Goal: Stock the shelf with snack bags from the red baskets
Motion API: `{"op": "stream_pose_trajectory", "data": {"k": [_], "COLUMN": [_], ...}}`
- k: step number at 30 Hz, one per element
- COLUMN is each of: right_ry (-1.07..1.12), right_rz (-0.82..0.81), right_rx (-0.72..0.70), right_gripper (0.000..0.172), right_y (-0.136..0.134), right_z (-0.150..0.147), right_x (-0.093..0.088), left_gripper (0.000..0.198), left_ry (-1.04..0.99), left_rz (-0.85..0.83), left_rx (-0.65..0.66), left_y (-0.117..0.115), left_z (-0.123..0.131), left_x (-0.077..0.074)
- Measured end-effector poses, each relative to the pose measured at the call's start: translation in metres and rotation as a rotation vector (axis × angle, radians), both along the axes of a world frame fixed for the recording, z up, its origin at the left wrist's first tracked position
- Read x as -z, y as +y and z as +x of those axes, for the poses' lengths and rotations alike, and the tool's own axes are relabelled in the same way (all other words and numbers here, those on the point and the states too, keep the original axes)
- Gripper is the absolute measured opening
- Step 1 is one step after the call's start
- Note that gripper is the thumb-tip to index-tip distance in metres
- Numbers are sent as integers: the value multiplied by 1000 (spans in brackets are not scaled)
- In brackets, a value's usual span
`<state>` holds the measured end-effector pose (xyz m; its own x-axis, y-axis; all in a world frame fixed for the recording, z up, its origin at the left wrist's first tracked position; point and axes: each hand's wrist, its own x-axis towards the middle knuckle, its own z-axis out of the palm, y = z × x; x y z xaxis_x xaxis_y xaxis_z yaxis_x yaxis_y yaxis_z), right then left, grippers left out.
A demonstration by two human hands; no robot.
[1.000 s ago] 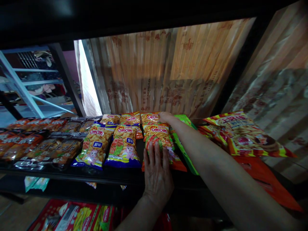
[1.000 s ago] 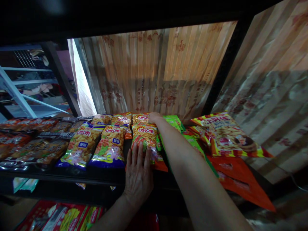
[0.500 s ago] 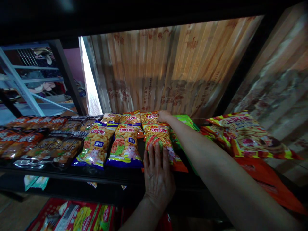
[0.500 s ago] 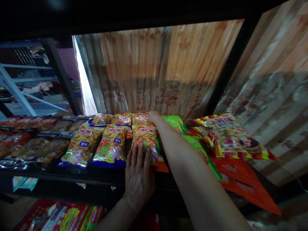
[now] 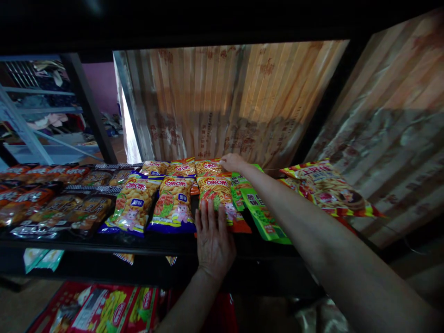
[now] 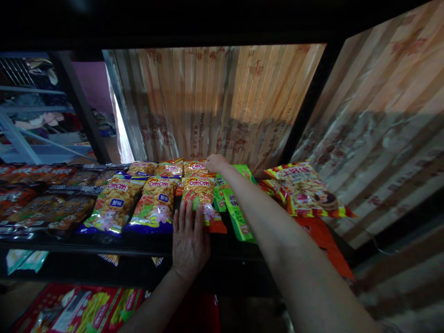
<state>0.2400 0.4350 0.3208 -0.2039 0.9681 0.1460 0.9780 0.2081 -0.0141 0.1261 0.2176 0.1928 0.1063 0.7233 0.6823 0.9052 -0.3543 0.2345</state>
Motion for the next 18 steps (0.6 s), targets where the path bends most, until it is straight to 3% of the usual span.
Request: {"op": "stream_pose_trajectory", "data": {"k": [4, 9, 13, 18], "right_ry": [23, 99, 246, 524], "right_rz": [38, 82, 174, 404], "right_rx": [-20, -27, -39, -141], "right_gripper": [36, 35, 32, 29], "right_y": [-31, -80, -127, -191], "right_z": [15, 36, 47, 62], "right_x": [-9, -7, 4, 28], "left_gripper": [60, 61, 60, 65], "left_ry": [-4, 23, 27, 45], "left_rz": [-13, 10, 35, 10], "left_rx": [-8, -14, -15, 4], "left_y": [-2, -3, -4, -7], "left_z": [0, 1, 2, 1], "left_x": [-3, -1, 0, -5]}}
